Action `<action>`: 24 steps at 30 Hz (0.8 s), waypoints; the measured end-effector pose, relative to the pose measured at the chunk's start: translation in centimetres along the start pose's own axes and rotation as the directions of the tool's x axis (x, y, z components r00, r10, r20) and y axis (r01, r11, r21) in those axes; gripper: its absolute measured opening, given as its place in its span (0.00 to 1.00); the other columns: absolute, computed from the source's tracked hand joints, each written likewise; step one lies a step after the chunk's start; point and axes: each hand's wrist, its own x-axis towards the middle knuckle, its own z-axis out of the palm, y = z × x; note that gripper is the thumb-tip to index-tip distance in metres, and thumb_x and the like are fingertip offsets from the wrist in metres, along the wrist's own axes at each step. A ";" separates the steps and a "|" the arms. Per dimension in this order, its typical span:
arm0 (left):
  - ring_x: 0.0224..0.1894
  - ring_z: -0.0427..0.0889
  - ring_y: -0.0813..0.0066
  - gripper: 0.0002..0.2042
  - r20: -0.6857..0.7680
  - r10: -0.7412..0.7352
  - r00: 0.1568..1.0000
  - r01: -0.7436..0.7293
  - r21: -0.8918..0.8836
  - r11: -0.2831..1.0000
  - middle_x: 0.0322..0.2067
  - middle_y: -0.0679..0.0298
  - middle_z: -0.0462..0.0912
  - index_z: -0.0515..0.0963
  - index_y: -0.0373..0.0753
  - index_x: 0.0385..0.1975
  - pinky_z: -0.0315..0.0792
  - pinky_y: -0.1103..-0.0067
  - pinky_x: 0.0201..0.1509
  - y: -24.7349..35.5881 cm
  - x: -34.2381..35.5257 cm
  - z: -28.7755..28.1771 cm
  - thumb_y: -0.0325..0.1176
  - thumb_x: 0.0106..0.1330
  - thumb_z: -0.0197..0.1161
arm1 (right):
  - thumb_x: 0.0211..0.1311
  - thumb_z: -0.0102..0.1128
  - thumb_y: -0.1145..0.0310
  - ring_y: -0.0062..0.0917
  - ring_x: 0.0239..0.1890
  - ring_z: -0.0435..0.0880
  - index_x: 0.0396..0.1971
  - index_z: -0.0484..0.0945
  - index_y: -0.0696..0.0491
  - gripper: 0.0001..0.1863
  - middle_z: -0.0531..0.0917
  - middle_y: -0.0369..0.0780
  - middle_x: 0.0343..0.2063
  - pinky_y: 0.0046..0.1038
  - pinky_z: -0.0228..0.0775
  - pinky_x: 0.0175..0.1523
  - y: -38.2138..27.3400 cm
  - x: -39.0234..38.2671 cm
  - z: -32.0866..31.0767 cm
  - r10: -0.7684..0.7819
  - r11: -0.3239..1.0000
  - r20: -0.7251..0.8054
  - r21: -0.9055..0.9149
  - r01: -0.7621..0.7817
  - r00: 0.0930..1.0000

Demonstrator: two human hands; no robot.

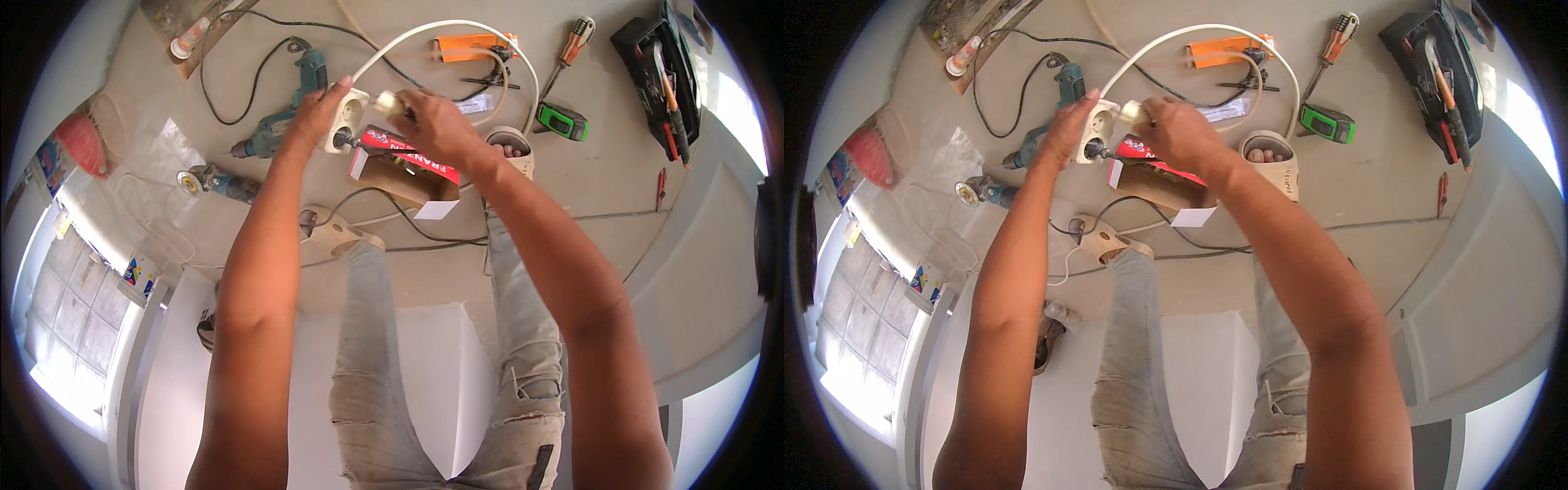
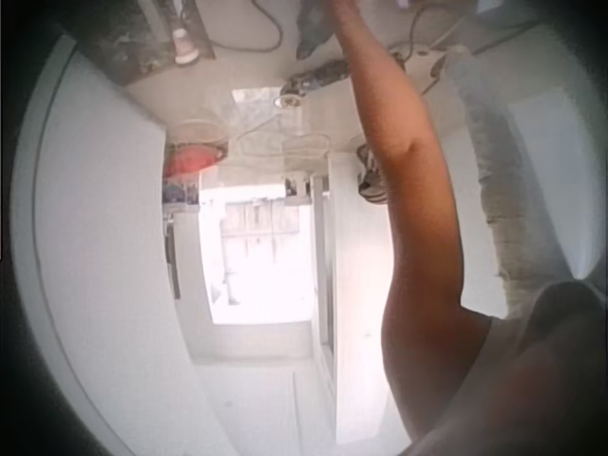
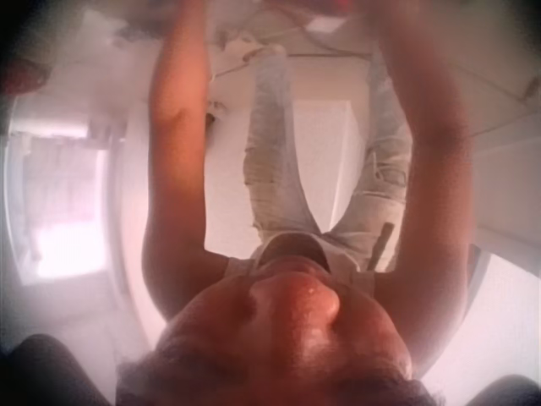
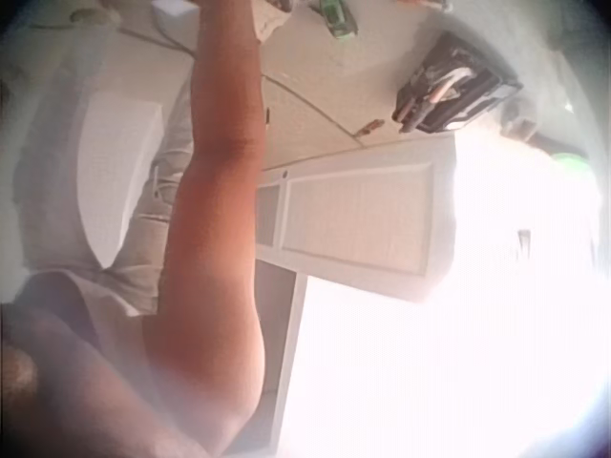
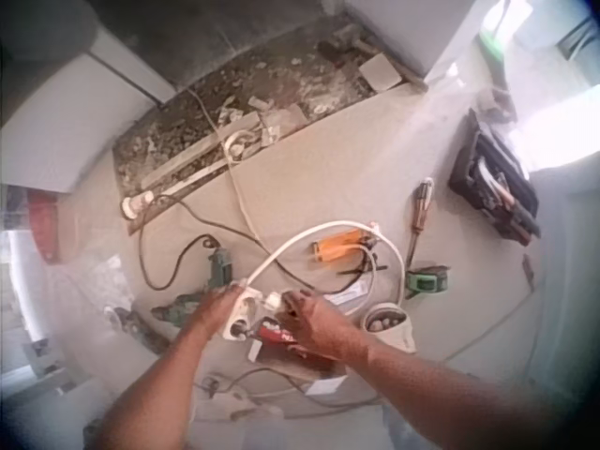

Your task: The person plugs in a power tool and uses an angle grinder to cut a white plastic molding strip. They then use a utility knife to trim and clean the edges of the installed molding on a white cabinet.

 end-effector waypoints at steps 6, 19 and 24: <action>0.40 0.79 0.70 0.36 -0.005 -0.034 0.999 0.034 -0.036 0.999 0.37 0.57 0.84 0.83 0.31 0.44 0.73 0.75 0.48 0.7 0.0 0.5 0.66 0.63 0.60 | 0.59 0.65 0.60 0.50 0.41 0.84 0.37 0.82 0.61 0.18 0.85 0.55 0.34 0.44 0.75 0.48 -2.5 0.8 0.6 0.101 0.995 0.059 -0.003 -0.101 0.993; 0.38 0.80 0.73 0.32 0.145 -0.085 0.986 0.093 -0.052 0.994 0.39 0.60 0.84 0.83 0.34 0.44 0.74 0.77 0.45 0.5 0.3 -0.6 0.63 0.66 0.59 | 0.62 0.62 0.52 0.51 0.36 0.84 0.30 0.84 0.65 0.25 0.83 0.59 0.28 0.43 0.75 0.46 -3.2 3.3 1.8 0.077 0.996 0.165 -0.049 -0.070 0.983; 0.37 0.80 0.73 0.31 0.135 -0.049 0.990 0.053 -0.028 0.998 0.39 0.60 0.84 0.83 0.33 0.44 0.74 0.76 0.45 1.1 0.3 -0.4 0.62 0.67 0.58 | 0.63 0.62 0.51 0.52 0.37 0.84 0.30 0.84 0.65 0.26 0.83 0.58 0.29 0.44 0.74 0.47 -2.4 3.9 3.8 0.149 0.988 0.131 -0.047 -0.144 0.980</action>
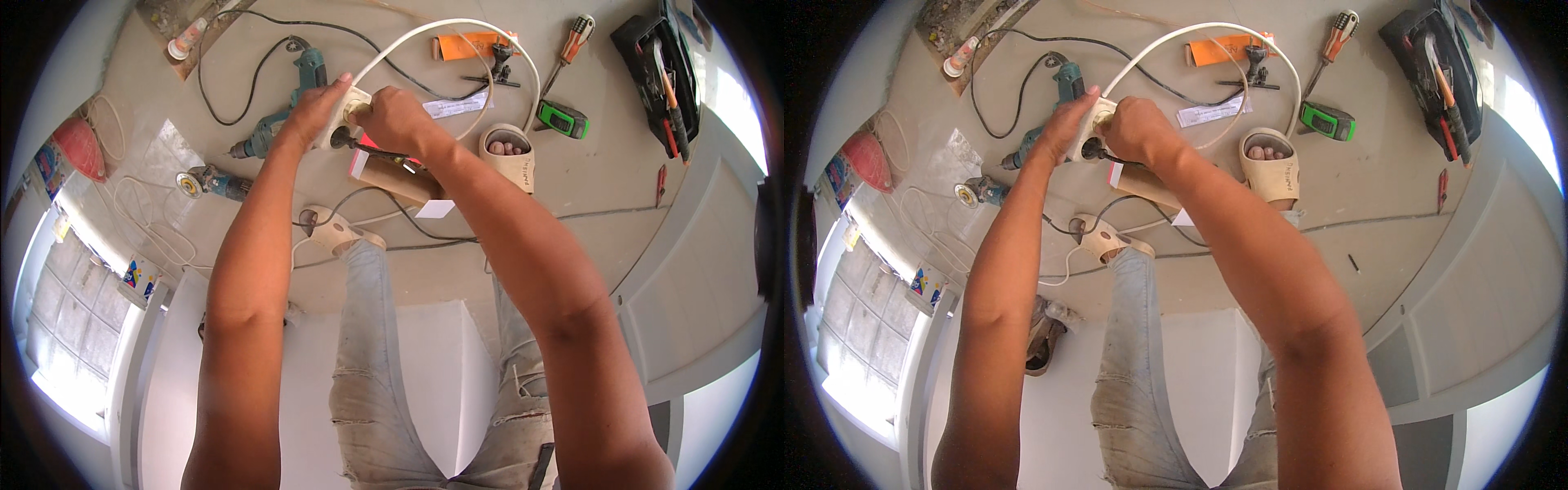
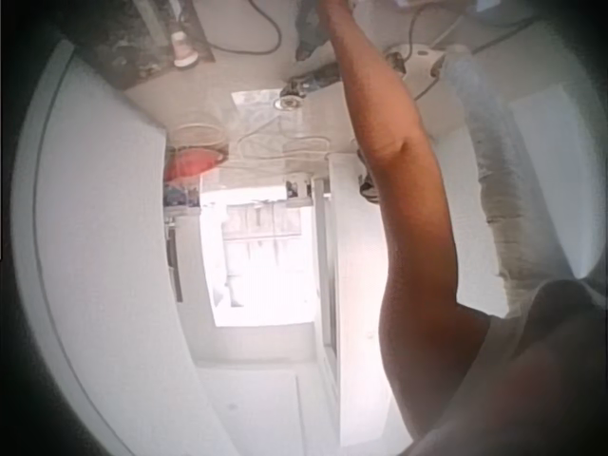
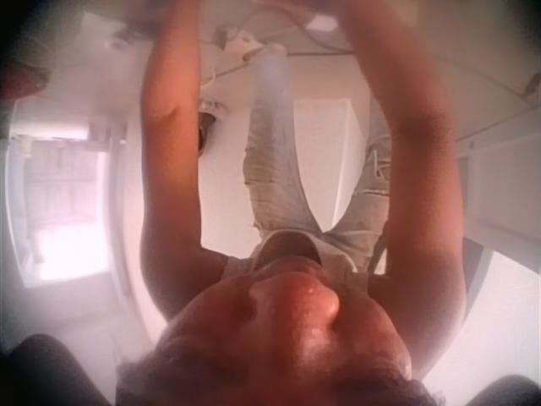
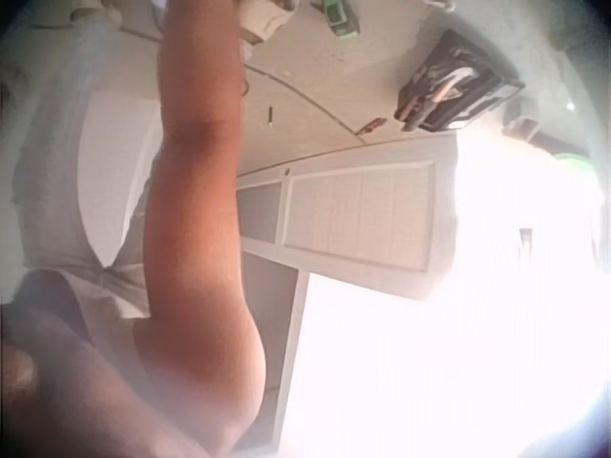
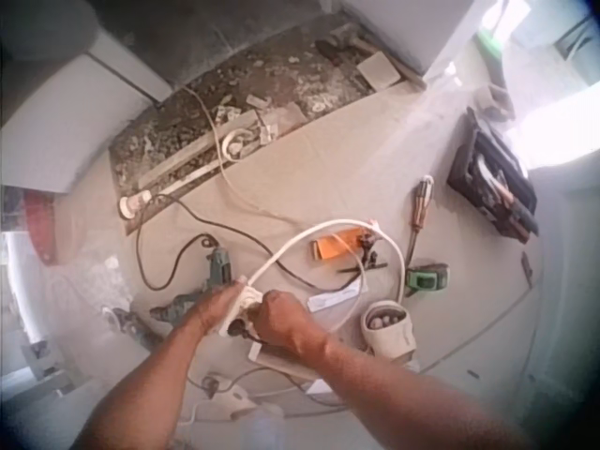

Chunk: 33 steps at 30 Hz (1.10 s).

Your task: The person plugs in a power tool and uses an angle grinder to cut a white plastic molding strip. They then use a utility knife to trim and clean the edges of the installed molding on a white cabinet.

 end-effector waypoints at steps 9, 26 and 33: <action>0.35 0.79 0.74 0.28 0.022 0.076 0.997 -0.079 0.244 0.967 0.34 0.62 0.84 0.84 0.34 0.39 0.73 0.76 0.44 1.8 0.6 -0.6 0.58 0.69 0.57 | 0.61 0.65 0.57 0.52 0.42 0.84 0.33 0.82 0.66 0.22 0.84 0.59 0.33 0.41 0.77 0.48 -2.5 -1.5 0.0 0.173 0.951 -0.070 0.271 -0.149 0.982; 0.64 0.71 0.42 0.46 -0.243 0.694 0.678 -0.208 0.842 0.498 0.60 0.36 0.71 0.66 0.27 0.64 0.66 0.62 0.67 11.9 -1.1 -3.3 0.63 0.58 0.67 | 0.58 0.66 0.64 0.51 0.48 0.77 0.52 0.74 0.56 0.23 0.76 0.53 0.44 0.47 0.70 0.52 -0.2 -10.7 -7.8 -0.010 0.999 -0.487 0.041 0.035 0.873; 0.62 0.69 0.39 0.37 -0.053 0.248 0.967 -0.102 0.816 0.570 0.60 0.38 0.69 0.65 0.27 0.64 0.65 0.58 0.66 -6.1 -22.3 3.1 0.46 0.61 0.69 | 0.63 0.58 0.46 0.52 0.63 0.71 0.66 0.65 0.62 0.40 0.71 0.63 0.58 0.44 0.63 0.67 11.0 -37.8 -6.2 0.494 0.859 0.229 0.022 -0.512 0.839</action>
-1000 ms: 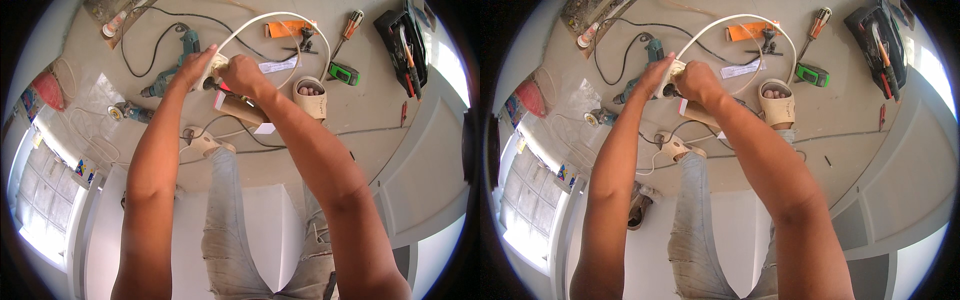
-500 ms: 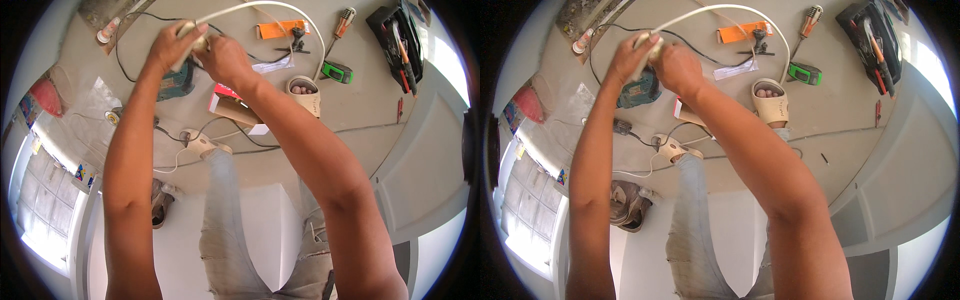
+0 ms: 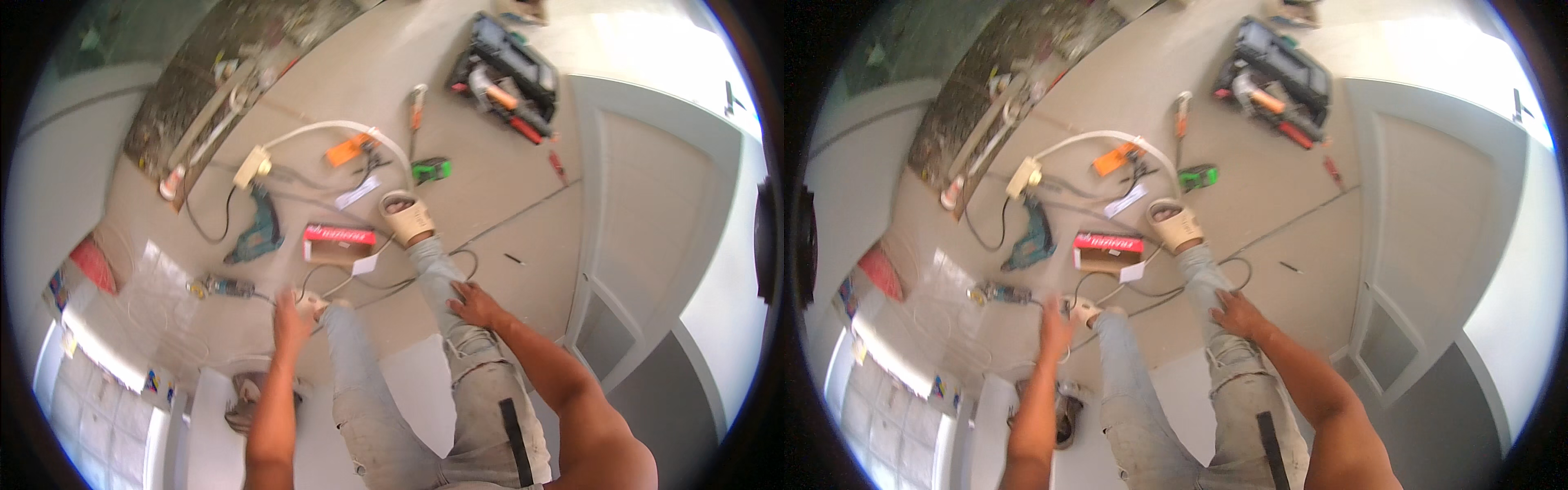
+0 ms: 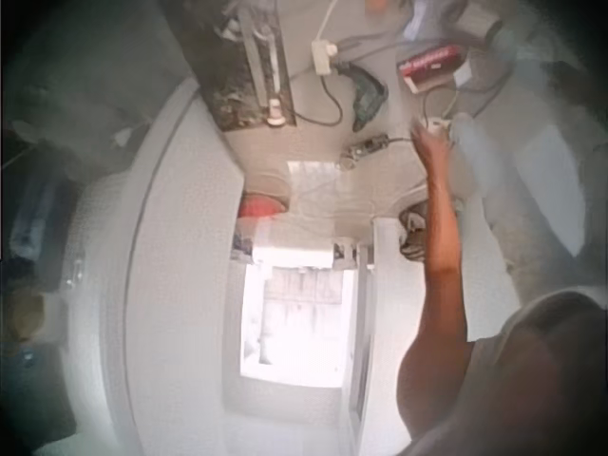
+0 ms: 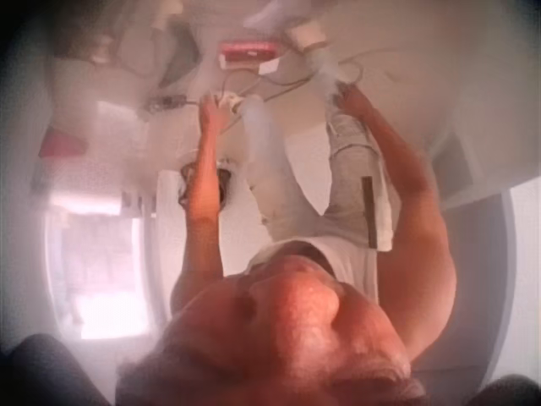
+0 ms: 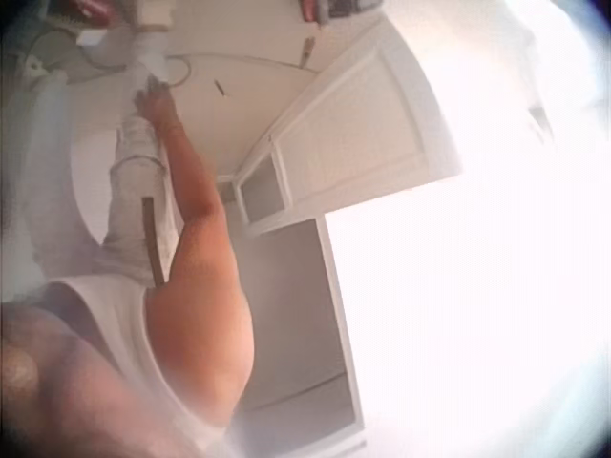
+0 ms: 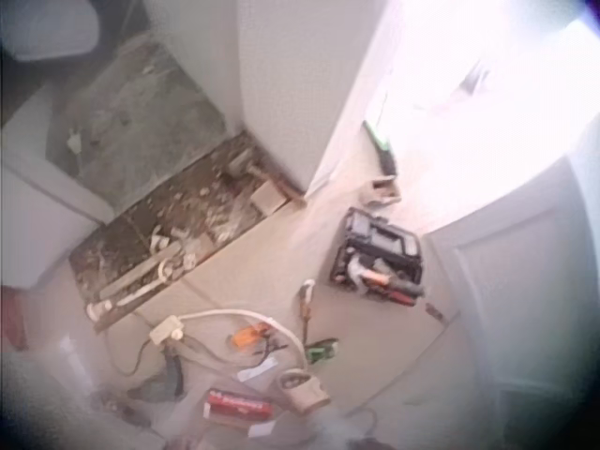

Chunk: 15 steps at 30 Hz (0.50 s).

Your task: The person plugs in a power tool and uses an angle grinder to cut a white plastic molding strip. They then use a utility knife to trim and clean the edges of the installed molding on a white cabinet.

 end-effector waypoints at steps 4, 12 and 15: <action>0.71 0.60 0.40 0.42 0.397 -0.313 0.863 0.273 0.155 0.949 0.67 0.36 0.63 0.65 0.26 0.65 0.55 0.58 0.75 3.4 -17.2 2.2 0.51 0.58 0.70 | 0.60 0.54 0.32 0.51 0.71 0.62 0.70 0.54 0.68 0.56 0.64 0.65 0.66 0.38 0.52 0.75 0.7 -9.0 -3.3 0.017 0.918 0.163 0.388 -0.080 0.987; 0.70 0.60 0.46 0.38 0.352 -0.263 0.898 0.244 0.100 0.965 0.65 0.40 0.66 0.69 0.30 0.63 0.56 0.58 0.74 9.3 -22.9 -0.1 0.52 0.59 0.68 | 0.57 0.55 0.31 0.54 0.63 0.72 0.68 0.54 0.70 0.58 0.71 0.66 0.59 0.41 0.62 0.69 -1.8 -13.0 -0.7 0.121 0.944 0.080 0.299 -0.140 0.989; 0.73 0.56 0.46 0.37 0.408 -0.130 0.904 0.147 -0.012 0.989 0.68 0.41 0.63 0.69 0.32 0.64 0.55 0.58 0.74 8.1 -23.4 2.7 0.52 0.59 0.67 | 0.61 0.53 0.34 0.56 0.58 0.77 0.64 0.61 0.70 0.52 0.77 0.65 0.52 0.43 0.66 0.65 -1.9 -13.6 1.7 0.156 0.943 -0.072 0.308 -0.126 0.985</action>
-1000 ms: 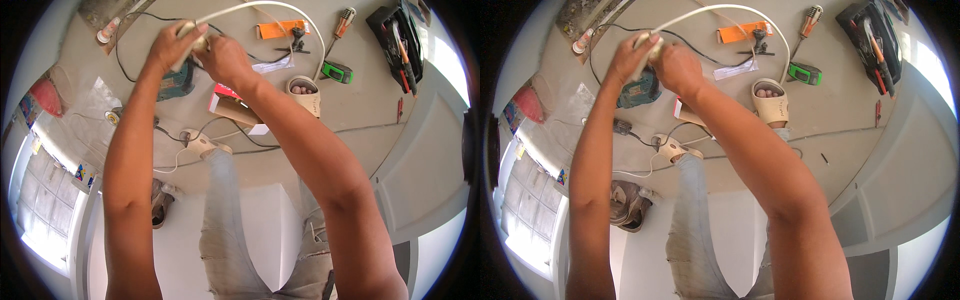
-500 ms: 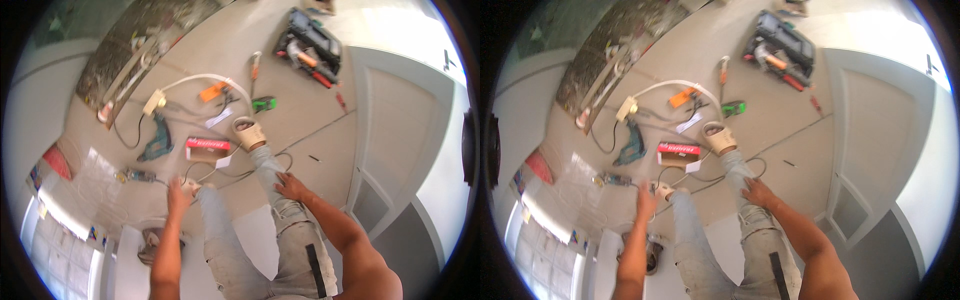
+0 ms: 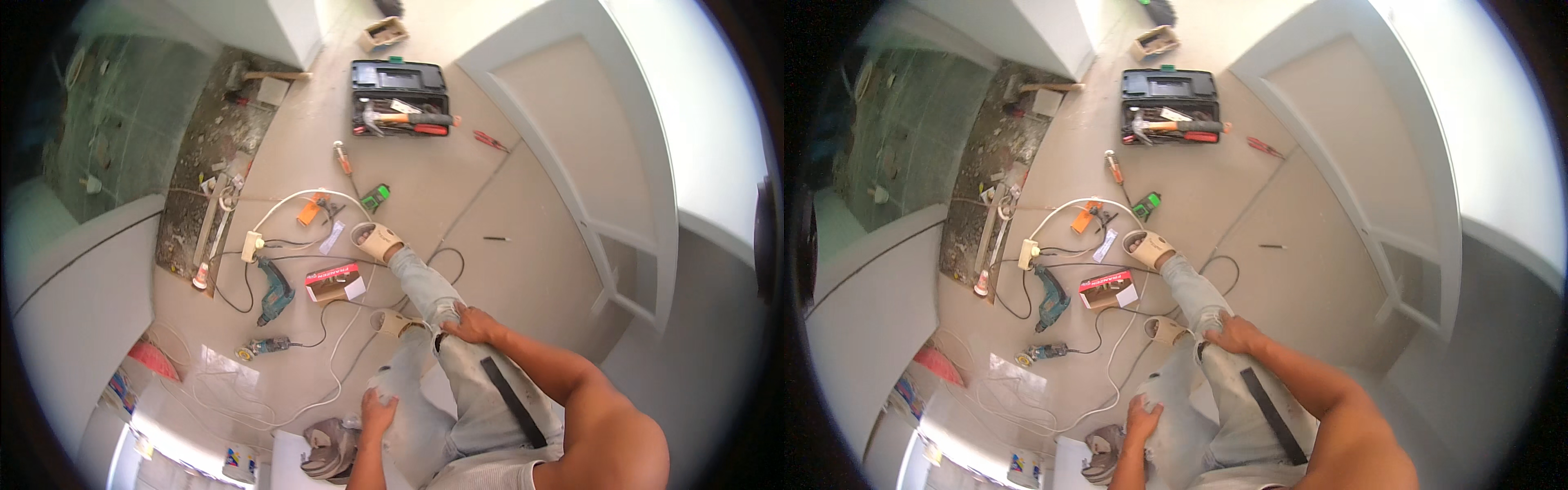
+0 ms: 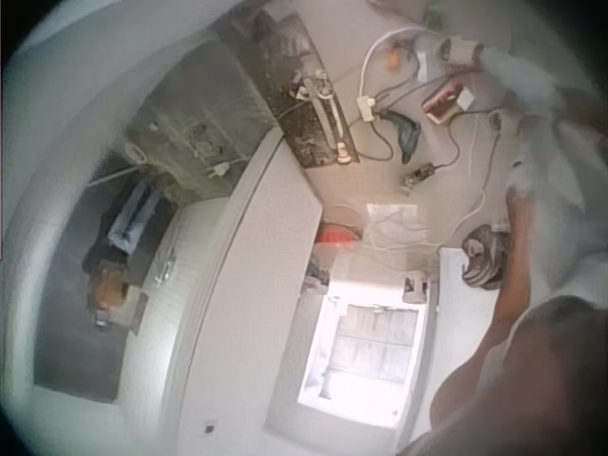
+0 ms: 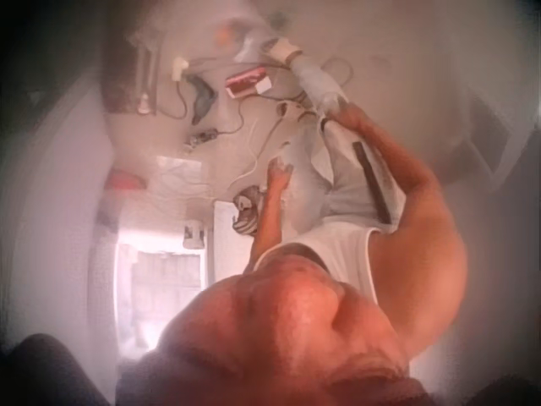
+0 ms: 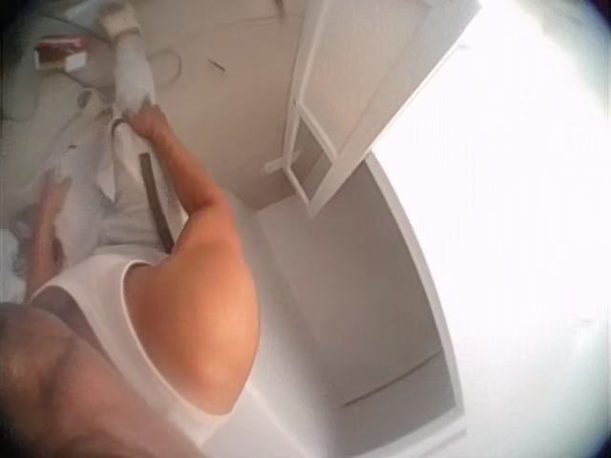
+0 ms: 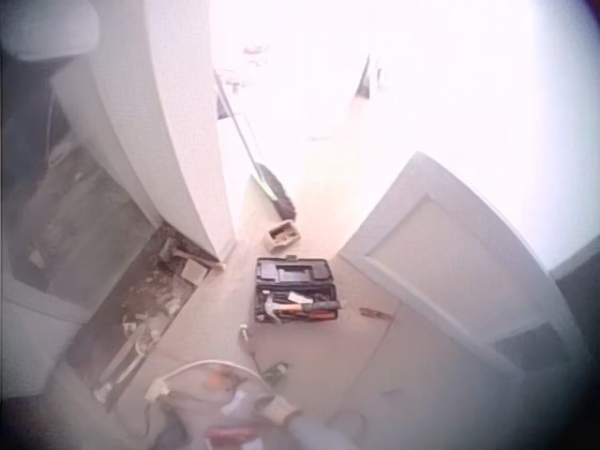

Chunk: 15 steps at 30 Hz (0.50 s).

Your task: The person plugs in a power tool and uses an angle grinder to cut a white plastic molding strip. They then use a utility knife to trim and clean the edges of the installed molding on a white cabinet.

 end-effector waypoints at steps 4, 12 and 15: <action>0.73 0.55 0.46 0.40 0.073 0.031 0.997 -0.043 0.177 0.983 0.70 0.39 0.57 0.65 0.31 0.66 0.54 0.60 0.75 3.0 -1.4 3.2 0.53 0.60 0.67 | 0.65 0.51 0.38 0.57 0.52 0.80 0.52 0.72 0.69 0.42 0.81 0.64 0.44 0.46 0.70 0.60 1.1 -3.3 3.1 0.020 1.000 -0.130 0.027 -0.017 0.991; 0.74 0.55 0.45 0.42 0.075 0.117 0.990 -0.130 0.198 0.971 0.71 0.39 0.54 0.60 0.32 0.69 0.57 0.62 0.74 -2.0 -5.6 5.4 0.54 0.62 0.66 | 0.68 0.54 0.52 0.50 0.51 0.79 0.45 0.79 0.60 0.23 0.82 0.54 0.45 0.45 0.71 0.58 4.7 -15.2 9.1 -0.070 0.976 -0.581 0.130 0.177 0.811; 0.73 0.57 0.44 0.42 0.083 0.137 0.987 -0.153 0.220 0.963 0.70 0.39 0.56 0.60 0.32 0.69 0.58 0.62 0.74 -2.2 -6.4 5.6 0.54 0.62 0.66 | 0.68 0.55 0.57 0.50 0.47 0.78 0.41 0.79 0.59 0.18 0.81 0.51 0.42 0.45 0.70 0.55 8.7 -17.6 9.2 -0.064 0.960 -0.683 0.156 0.231 0.728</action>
